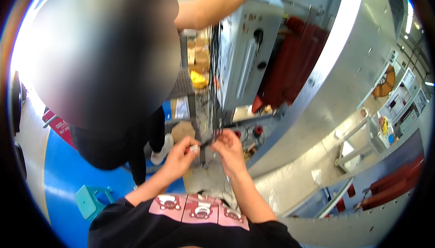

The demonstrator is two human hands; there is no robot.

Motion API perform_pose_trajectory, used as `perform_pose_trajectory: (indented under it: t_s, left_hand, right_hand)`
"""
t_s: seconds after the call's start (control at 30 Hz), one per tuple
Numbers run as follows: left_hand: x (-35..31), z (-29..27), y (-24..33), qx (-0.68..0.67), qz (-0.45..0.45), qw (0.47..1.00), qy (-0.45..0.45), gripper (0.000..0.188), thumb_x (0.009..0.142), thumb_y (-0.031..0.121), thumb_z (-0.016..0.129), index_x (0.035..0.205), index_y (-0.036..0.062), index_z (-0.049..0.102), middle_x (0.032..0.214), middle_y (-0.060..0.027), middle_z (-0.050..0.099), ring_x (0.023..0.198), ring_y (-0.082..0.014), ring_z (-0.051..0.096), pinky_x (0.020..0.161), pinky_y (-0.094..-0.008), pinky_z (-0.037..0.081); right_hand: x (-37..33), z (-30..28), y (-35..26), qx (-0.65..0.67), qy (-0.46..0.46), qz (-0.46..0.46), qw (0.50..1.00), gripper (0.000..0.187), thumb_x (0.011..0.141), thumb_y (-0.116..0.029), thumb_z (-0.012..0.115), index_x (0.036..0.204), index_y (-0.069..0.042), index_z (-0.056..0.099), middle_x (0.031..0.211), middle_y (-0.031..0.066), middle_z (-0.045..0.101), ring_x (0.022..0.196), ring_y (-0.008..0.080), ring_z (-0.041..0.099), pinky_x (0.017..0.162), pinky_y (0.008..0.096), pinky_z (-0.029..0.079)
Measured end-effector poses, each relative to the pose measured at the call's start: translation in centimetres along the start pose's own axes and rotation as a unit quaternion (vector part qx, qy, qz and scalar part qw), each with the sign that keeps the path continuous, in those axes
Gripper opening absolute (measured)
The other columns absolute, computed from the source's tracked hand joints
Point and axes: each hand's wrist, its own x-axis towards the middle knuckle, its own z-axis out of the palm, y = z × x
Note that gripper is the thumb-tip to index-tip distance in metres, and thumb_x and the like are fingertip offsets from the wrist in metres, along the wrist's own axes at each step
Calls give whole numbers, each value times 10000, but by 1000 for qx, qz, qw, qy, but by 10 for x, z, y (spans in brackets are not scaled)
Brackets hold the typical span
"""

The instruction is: The person strips the insulation from multiple black wires using pliers and organizes them inside an open electrical cabinet. Another person works on the upper section of the cabinet simultaneously.

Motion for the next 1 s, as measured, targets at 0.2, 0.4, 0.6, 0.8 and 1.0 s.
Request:
perform_pose_trajectory:
  t_s: [0.2,0.4,0.6,0.8,1.0]
  left_hand:
    - [-11,5,3,-55,-34,998,-16,132,978,121,530,1032,12,479,832,-32,561,707,-83,512,632,-241,431]
    - [-25,-12,4,21,-15,1000,-12,135,997,140,513,991,5,510,803,-42,572,716,-93,544,642,-242,441]
    - [-31,-19,12,-20,-70,997,13,115,988,100,525,955,-7,553,770,-35,600,685,-78,567,626,-235,457]
    - [-36,-18,3,-87,-93,992,10,77,974,59,546,997,-15,537,858,-41,616,739,-64,587,667,-209,475]
    - [-40,-20,-4,-81,-114,990,-2,83,954,42,578,968,-2,509,860,-26,599,747,-55,560,664,-212,465]
  right_hand:
    - [-23,19,18,-8,-27,79,996,298,890,-94,694,1159,-20,590,1009,58,659,913,109,610,806,273,488]
    - [-28,20,23,-27,23,64,997,146,871,-124,737,969,-41,668,872,19,654,777,88,573,721,240,471]
    - [-32,23,31,-38,13,83,996,271,870,-62,708,1125,-28,621,909,23,649,811,85,581,729,229,467]
    - [-39,33,32,7,-18,172,985,350,866,-38,692,1194,-24,570,943,35,647,800,83,585,691,221,456]
    - [-45,27,46,-23,-31,140,989,235,883,-51,666,1099,-30,576,949,44,648,836,115,621,749,263,493]
